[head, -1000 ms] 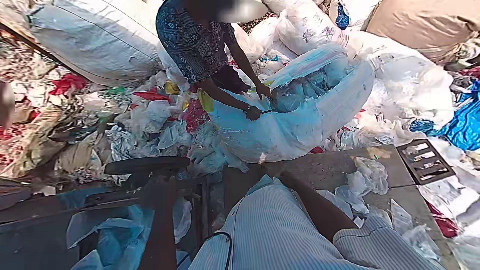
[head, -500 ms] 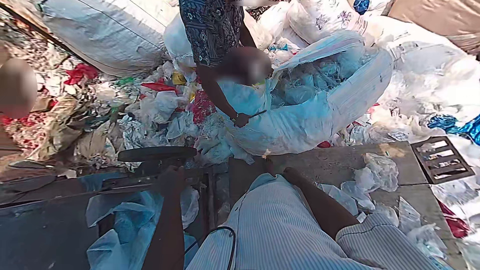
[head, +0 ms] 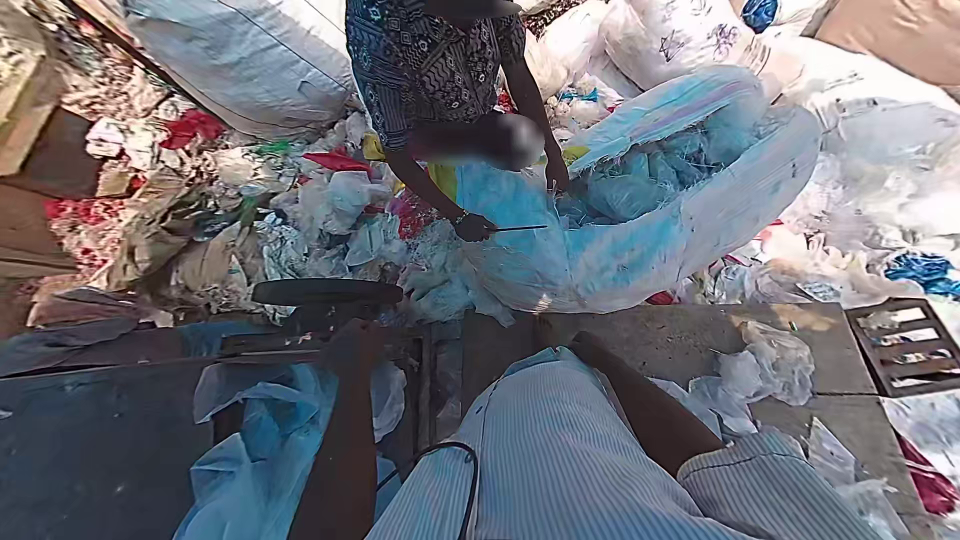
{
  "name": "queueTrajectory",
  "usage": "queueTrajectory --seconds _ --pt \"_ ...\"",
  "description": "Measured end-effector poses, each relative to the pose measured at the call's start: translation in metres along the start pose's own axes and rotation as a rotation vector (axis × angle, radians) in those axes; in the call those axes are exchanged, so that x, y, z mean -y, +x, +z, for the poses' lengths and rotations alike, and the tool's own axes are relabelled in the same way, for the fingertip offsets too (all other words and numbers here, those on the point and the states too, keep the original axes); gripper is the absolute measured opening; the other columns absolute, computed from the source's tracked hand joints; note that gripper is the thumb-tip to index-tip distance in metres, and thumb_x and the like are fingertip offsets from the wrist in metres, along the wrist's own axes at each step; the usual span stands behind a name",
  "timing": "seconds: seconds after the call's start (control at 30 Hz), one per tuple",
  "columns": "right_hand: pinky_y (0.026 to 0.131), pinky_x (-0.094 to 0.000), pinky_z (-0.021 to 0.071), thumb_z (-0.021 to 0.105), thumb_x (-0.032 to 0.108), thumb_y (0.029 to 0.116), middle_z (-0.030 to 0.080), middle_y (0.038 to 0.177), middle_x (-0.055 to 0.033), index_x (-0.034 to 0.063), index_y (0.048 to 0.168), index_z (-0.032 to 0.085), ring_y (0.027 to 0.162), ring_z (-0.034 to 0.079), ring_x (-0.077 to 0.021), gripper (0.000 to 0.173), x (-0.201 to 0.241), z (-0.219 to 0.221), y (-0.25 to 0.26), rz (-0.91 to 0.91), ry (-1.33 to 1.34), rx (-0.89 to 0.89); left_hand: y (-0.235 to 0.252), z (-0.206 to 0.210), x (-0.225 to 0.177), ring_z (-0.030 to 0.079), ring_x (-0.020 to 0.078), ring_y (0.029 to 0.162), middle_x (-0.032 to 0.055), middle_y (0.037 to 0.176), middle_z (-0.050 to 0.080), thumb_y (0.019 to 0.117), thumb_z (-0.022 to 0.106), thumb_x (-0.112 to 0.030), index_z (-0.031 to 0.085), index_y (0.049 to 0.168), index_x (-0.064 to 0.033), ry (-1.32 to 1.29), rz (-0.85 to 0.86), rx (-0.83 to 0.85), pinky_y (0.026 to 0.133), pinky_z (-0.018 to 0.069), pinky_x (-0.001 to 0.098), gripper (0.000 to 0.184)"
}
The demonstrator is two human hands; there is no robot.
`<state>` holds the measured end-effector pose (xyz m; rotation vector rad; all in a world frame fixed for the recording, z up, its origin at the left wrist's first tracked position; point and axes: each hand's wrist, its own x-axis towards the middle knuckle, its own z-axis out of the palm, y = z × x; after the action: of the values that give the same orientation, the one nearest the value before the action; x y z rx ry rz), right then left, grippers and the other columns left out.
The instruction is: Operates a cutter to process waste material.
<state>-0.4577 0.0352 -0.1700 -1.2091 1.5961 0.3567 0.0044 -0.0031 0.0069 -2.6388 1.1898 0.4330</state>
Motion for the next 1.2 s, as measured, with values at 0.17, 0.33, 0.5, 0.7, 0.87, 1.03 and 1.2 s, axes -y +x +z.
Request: queueTrajectory --seconds 0.17,0.33,0.5,0.7,0.87,1.03,1.2 --pt "0.094 -0.0564 0.0525 0.046 0.033 0.1077 0.068 0.119 -0.0231 0.0011 0.124 0.066 0.109 0.067 -0.0367 0.041 -0.003 0.002 0.006 0.012 0.064 0.006 -0.002 -0.001 -0.001 0.065 0.0335 0.121 0.0135 0.122 0.072 0.1046 0.049 -0.046 0.07 0.123 -0.0142 0.001 -0.001 0.001 0.107 0.038 0.0671 0.043" --pt "0.1 -0.0577 0.0475 0.047 0.032 0.1076 0.065 0.125 -0.0259 -0.0015 0.126 0.065 0.118 0.063 -0.039 0.042 0.008 -0.008 -0.012 -0.004 0.039 0.007 -0.004 -0.004 -0.002 0.063 0.034 0.123 0.0144 0.123 0.072 0.105 0.049 -0.044 0.07 0.124 -0.0131 -0.012 -0.003 0.009 0.109 0.036 0.0674 0.042" --pt "0.098 -0.0568 0.0495 0.048 0.033 0.1078 0.066 0.124 -0.0248 -0.0009 0.127 0.064 0.114 0.065 -0.038 0.042 -0.002 -0.004 -0.006 0.013 0.077 -0.002 -0.004 -0.004 -0.002 0.064 0.0351 0.123 0.015 0.124 0.071 0.1048 0.049 -0.044 0.069 0.125 -0.0123 -0.018 0.0 0.022 0.106 0.0395 0.0668 0.043" --pt "0.094 -0.0572 0.0511 0.049 0.032 0.107 0.066 0.12 -0.0255 -0.0009 0.125 0.064 0.109 0.066 -0.0381 0.041 -0.004 -0.001 -0.008 0.02 0.106 -0.015 -0.002 -0.002 -0.002 0.064 0.0341 0.123 0.0146 0.124 0.071 0.105 0.049 -0.045 0.069 0.124 -0.0124 -0.011 -0.012 0.027 0.105 0.0402 0.066 0.042" --pt "0.094 -0.0558 0.0517 0.048 0.032 0.1069 0.066 0.121 -0.0238 0.0015 0.127 0.064 0.11 0.066 -0.0364 0.04 0.0 -0.002 -0.018 0.017 0.102 -0.017 0.001 0.001 0.001 0.064 0.0344 0.122 0.0151 0.123 0.071 0.1049 0.05 -0.044 0.07 0.123 -0.0121 -0.014 0.002 0.008 0.104 0.0412 0.0654 0.042" --pt "0.098 -0.0574 0.0495 0.049 0.034 0.1061 0.067 0.124 -0.0233 0.0025 0.126 0.066 0.116 0.065 -0.037 0.041 -0.006 0.001 -0.013 0.01 0.066 -0.028 0.0 0.001 0.0 0.064 0.0337 0.122 0.014 0.123 0.072 0.1049 0.049 -0.045 0.07 0.122 -0.0133 -0.01 -0.005 -0.001 0.105 0.0399 0.0661 0.042" --pt "0.103 -0.0578 0.0466 0.047 0.032 0.1077 0.065 0.127 -0.0251 0.0 0.128 0.065 0.122 0.062 -0.0386 0.042 0.001 -0.002 -0.023 0.014 0.045 -0.01 -0.002 -0.002 -0.001 0.064 0.0338 0.122 0.0144 0.125 0.071 0.1052 0.048 -0.045 0.069 0.125 -0.0141 -0.006 -0.005 0.018 0.103 0.0424 0.0654 0.042"
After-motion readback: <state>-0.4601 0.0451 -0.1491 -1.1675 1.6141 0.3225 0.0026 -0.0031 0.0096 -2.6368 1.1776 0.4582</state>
